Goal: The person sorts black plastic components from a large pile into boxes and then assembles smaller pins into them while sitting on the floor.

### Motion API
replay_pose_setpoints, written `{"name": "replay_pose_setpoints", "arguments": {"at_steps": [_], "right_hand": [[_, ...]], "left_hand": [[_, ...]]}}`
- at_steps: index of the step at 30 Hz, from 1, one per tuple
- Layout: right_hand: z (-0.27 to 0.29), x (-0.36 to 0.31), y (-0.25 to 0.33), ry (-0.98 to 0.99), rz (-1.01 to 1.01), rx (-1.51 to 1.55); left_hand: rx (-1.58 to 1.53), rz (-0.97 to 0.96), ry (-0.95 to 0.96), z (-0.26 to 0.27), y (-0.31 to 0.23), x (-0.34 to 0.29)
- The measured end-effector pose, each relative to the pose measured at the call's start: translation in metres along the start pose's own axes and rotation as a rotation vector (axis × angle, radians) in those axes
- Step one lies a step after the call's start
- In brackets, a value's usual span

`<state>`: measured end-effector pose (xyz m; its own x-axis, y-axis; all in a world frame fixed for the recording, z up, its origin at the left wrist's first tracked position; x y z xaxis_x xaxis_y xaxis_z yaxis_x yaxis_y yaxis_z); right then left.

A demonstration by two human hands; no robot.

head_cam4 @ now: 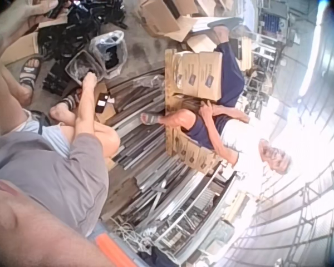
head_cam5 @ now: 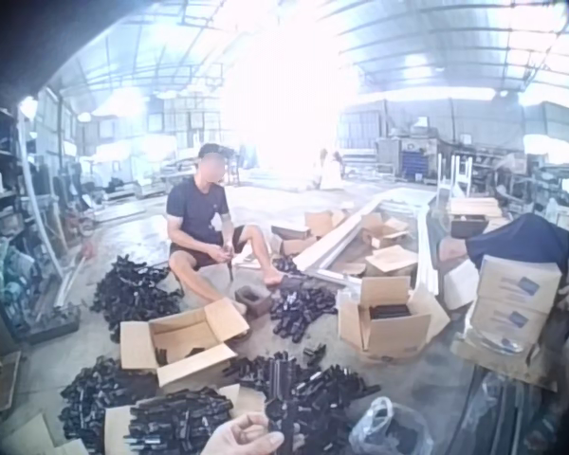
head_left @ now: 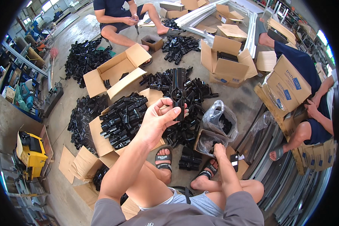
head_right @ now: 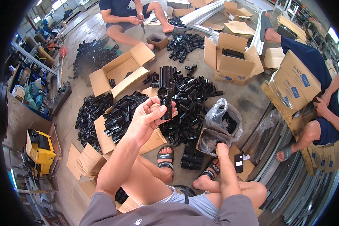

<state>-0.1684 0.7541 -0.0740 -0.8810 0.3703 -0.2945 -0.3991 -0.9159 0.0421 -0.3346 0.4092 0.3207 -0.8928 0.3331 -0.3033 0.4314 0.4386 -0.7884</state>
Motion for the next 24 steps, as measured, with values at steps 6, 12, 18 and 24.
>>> {"name": "replay_pose_setpoints", "arguments": {"at_steps": [6,12,18,24], "right_hand": [[0.064,-0.011,0.026,-0.34,-0.14,0.432],[0.297,-0.057,0.144,-0.549,0.026,1.632],[0.386,-0.096,0.214,-0.579,0.394,1.865],[0.39,-0.094,0.22,-0.608,0.469,1.778]], "left_hand": [[-0.006,-0.008,0.003,0.002,-0.001,0.0],[0.001,-0.079,0.046,-0.007,0.001,0.0],[0.035,-0.14,0.056,-0.019,-0.001,-0.014],[0.063,-0.208,0.077,-0.017,-0.003,-0.017]]}}
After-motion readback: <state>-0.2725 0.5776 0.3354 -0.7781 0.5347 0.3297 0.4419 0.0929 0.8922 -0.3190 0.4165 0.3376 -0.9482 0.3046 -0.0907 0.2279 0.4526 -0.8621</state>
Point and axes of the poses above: each hand's wrist, its own x-axis towards the middle knuckle, its own z-axis out of the back of the hand, y = z × x, the point moved 5 cm from there along x, towards the middle knuckle, and after that the axes turned 12 degrees about -y, right-handed, at the moved point
